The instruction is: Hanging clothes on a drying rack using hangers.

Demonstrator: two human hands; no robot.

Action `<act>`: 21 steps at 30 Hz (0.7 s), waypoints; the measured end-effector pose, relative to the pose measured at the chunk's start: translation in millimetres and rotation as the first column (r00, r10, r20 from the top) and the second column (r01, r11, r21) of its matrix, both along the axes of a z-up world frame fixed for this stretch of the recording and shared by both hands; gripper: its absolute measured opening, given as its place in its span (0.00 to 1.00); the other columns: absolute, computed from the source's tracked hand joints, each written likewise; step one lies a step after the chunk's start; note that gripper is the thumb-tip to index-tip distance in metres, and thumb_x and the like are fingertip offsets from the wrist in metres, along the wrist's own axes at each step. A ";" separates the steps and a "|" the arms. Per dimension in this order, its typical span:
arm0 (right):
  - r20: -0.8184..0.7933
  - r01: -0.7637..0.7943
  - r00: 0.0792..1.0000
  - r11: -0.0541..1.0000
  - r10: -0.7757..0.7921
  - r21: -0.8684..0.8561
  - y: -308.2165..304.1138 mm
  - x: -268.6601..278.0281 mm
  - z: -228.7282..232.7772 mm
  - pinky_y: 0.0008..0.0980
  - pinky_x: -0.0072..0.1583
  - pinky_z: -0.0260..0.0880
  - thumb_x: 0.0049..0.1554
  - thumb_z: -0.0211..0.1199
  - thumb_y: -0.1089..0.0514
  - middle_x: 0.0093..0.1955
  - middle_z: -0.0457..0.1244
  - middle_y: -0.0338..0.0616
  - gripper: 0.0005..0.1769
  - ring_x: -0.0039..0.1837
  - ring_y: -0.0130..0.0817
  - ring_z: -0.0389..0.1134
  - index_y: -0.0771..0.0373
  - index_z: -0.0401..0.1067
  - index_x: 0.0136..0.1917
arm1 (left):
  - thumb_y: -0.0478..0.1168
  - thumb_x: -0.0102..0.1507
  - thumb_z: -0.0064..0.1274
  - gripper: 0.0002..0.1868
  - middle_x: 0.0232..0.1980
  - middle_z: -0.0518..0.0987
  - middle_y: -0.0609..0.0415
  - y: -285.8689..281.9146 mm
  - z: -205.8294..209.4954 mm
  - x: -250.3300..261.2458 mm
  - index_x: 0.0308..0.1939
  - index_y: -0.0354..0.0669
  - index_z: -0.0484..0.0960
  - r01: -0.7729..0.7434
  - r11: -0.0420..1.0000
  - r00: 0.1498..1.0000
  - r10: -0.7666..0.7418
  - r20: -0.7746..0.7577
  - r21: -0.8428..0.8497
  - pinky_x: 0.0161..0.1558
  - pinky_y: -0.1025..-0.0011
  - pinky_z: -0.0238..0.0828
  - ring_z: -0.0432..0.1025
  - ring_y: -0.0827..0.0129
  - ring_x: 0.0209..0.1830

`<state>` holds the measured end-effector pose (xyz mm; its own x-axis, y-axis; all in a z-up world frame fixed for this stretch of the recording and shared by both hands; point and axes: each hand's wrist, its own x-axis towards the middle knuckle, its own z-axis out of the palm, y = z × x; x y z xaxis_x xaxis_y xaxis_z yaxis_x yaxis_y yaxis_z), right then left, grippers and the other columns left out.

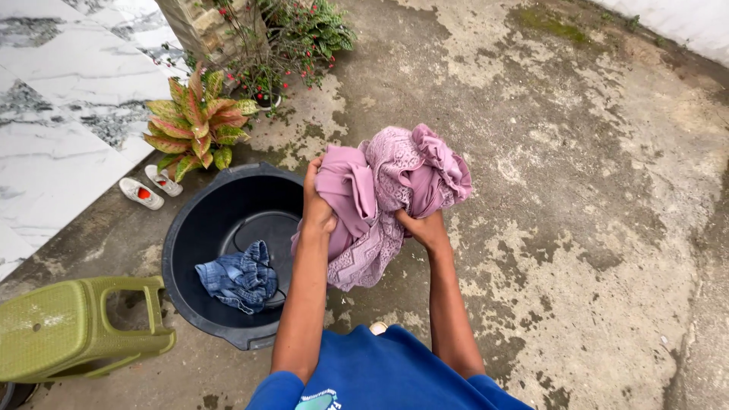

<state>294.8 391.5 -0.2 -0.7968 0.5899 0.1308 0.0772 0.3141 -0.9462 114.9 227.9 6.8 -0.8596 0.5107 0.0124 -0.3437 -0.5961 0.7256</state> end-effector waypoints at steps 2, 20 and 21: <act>-0.053 0.011 0.999 1.000 -0.010 0.024 9.4 12.0 0.1 0.39 0.64 0.70 0.47 0.71 0.49 0.63 0.67 0.53 0.41 0.62 0.43 0.70 0.72 0.66 0.69 | 0.30 0.71 0.42 0.14 0.55 0.78 0.50 15.1 0.9 10.3 0.60 0.42 0.69 0.011 1.000 1.000 -0.011 -0.010 0.016 0.53 0.69 0.77 0.75 0.69 0.52; -0.060 0.469 0.876 0.875 -0.479 -0.122 93.8 122.9 -28.2 0.38 0.63 0.68 0.50 0.72 0.52 0.65 0.66 0.51 0.39 0.63 0.39 0.68 0.70 0.66 0.70 | 0.31 0.71 0.44 0.12 0.53 0.78 0.50 179.4 -11.3 79.6 0.59 0.40 0.70 0.402 0.915 0.914 -0.403 0.050 0.040 0.54 0.68 0.77 0.75 0.68 0.52; -0.141 0.463 0.874 0.885 -0.465 -0.044 99.3 128.2 -35.7 0.37 0.70 0.66 0.53 0.72 0.52 0.68 0.66 0.51 0.38 0.68 0.38 0.67 0.71 0.66 0.71 | 0.33 0.72 0.43 0.12 0.53 0.79 0.50 192.4 -12.9 79.9 0.59 0.40 0.71 0.429 0.901 0.897 -0.433 0.089 0.059 0.54 0.67 0.77 0.75 0.67 0.52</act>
